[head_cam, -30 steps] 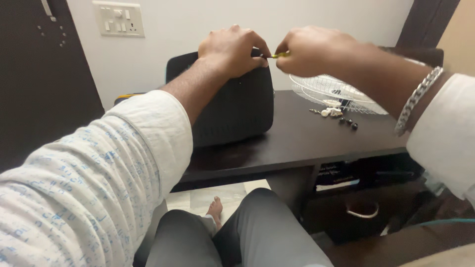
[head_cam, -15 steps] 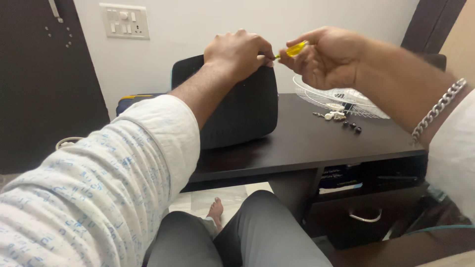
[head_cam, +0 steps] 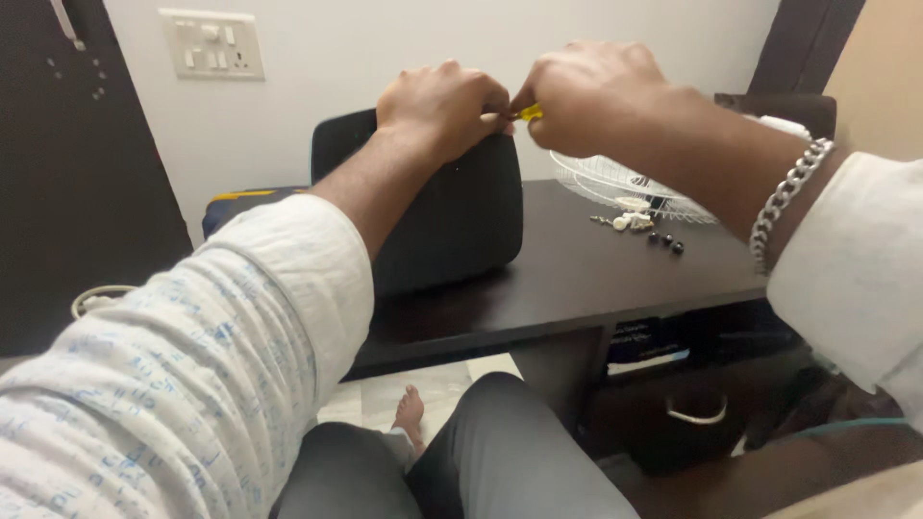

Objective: The person reassembles a small electronic device by connecting internal wires, placing the black back cover onto the teal housing, and securing it with screws using a screwdriver. The device is placed upright on the table after assembly.

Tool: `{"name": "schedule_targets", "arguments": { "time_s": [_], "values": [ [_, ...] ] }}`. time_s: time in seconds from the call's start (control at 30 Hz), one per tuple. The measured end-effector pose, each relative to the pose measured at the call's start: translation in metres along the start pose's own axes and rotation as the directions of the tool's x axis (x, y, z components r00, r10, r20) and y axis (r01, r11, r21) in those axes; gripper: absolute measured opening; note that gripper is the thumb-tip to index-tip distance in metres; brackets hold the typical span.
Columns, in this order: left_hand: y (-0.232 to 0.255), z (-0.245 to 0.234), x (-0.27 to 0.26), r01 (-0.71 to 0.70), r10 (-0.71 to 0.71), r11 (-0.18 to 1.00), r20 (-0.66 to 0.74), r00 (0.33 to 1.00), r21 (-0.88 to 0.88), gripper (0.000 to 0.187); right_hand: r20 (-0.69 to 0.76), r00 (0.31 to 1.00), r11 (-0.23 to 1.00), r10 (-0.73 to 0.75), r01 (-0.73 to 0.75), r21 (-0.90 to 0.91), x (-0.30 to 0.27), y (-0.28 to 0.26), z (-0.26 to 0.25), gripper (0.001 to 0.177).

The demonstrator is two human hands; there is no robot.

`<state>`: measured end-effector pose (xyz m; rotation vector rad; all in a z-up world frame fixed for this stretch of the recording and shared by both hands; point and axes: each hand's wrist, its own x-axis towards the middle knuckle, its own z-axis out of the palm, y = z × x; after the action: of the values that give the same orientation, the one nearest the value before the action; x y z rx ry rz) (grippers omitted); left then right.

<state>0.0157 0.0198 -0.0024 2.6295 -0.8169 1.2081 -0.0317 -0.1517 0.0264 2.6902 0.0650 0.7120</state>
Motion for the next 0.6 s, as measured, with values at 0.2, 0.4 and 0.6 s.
{"name": "schedule_targets", "arguments": {
  "time_s": [0.2,0.4,0.6],
  "values": [
    [-0.005,-0.002,-0.003,0.028,-0.028,1.000,-0.011,1.000,0.015,0.017,0.142,0.990,0.989,-0.022,0.000,0.148,0.013,0.008,0.007,0.037],
    [0.000,-0.005,-0.002,-0.003,0.003,0.999,0.011,1.000,0.032,0.027,0.210,0.974,0.912,0.079,-0.156,0.379,0.009,0.018,0.008,0.036],
    [-0.003,-0.005,-0.001,0.017,-0.017,1.000,-0.006,1.000,0.017,0.027,-0.077,0.992,0.962,0.102,-0.078,0.262,-0.012,-0.004,-0.007,0.035]
  ]
}}
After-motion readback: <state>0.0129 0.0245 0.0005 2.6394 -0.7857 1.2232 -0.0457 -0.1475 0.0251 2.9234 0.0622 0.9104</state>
